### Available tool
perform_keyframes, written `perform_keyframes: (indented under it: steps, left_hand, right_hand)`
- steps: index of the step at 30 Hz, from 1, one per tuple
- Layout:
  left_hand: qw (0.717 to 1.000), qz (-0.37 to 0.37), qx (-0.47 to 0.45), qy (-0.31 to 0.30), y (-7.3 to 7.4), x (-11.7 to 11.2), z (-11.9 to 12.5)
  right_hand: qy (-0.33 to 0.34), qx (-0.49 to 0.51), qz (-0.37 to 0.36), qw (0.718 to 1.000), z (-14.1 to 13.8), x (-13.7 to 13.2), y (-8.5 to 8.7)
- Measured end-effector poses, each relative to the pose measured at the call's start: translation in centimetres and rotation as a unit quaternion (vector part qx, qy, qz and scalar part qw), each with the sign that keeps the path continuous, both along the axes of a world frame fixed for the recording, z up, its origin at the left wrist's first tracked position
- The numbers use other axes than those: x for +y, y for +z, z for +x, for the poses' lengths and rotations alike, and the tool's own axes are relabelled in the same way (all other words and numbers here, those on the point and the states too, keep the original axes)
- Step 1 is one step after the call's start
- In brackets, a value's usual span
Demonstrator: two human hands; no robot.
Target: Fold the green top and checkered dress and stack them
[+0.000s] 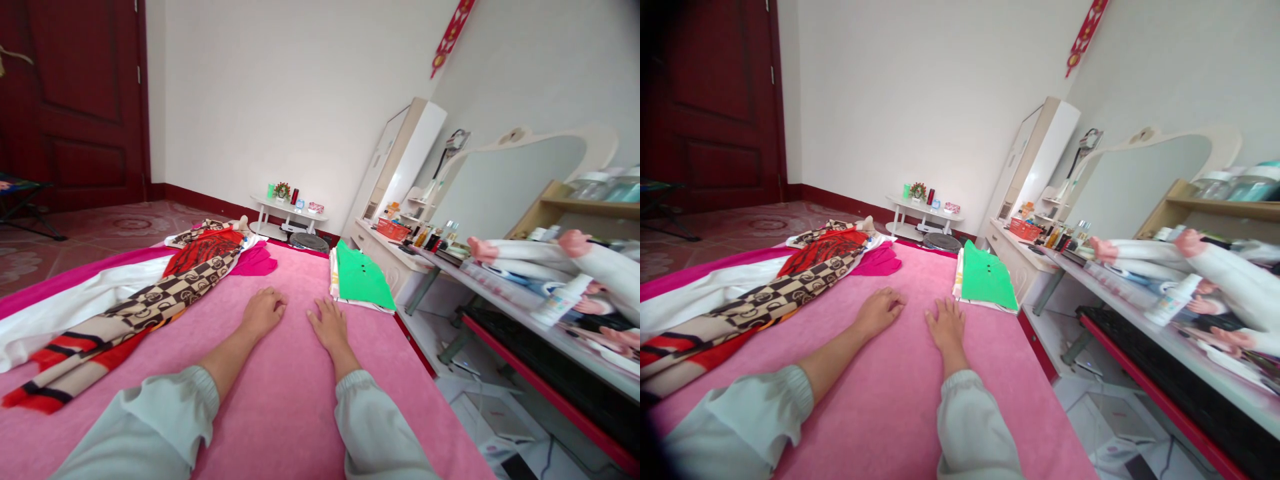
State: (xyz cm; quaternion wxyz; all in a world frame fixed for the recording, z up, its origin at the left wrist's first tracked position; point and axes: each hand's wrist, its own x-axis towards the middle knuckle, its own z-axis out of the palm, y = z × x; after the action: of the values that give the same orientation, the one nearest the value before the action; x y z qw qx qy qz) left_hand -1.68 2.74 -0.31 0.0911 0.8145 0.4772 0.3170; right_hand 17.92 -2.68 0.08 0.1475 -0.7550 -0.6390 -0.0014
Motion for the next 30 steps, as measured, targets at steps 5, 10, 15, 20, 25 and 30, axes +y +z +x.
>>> perform_keyframes:
  steps: [5,10,15,20,25,30]
  left_hand:
    - [1.000,0.007,-0.007,-0.006,-0.24,0.25,-0.03]
    - [1.000,-0.006,-0.009,-0.002,-0.11,0.13,-0.04]
    - [1.000,-0.014,-0.006,0.000,0.05,0.13,0.01]
    - [1.000,-0.023,-0.010,0.009,0.10,0.10,0.03]
    - [1.000,-0.015,-0.012,0.007,-0.09,0.15,0.01]
    - [1.000,-0.008,-0.017,0.004,-0.06,0.16,-0.04]
  right_hand:
    - [0.003,0.003,0.013,1.000,0.05,0.03,-0.06]
    - [0.000,0.008,0.011,1.000,-0.01,0.05,0.04]
    - [0.005,0.004,0.019,1.000,0.07,0.05,-0.01]
    - [0.006,0.007,0.014,1.000,0.10,0.09,-0.06]
    - [0.004,0.008,0.014,1.000,0.04,0.14,-0.05]
    - [0.001,0.007,0.011,1.000,0.14,0.31,-0.14]
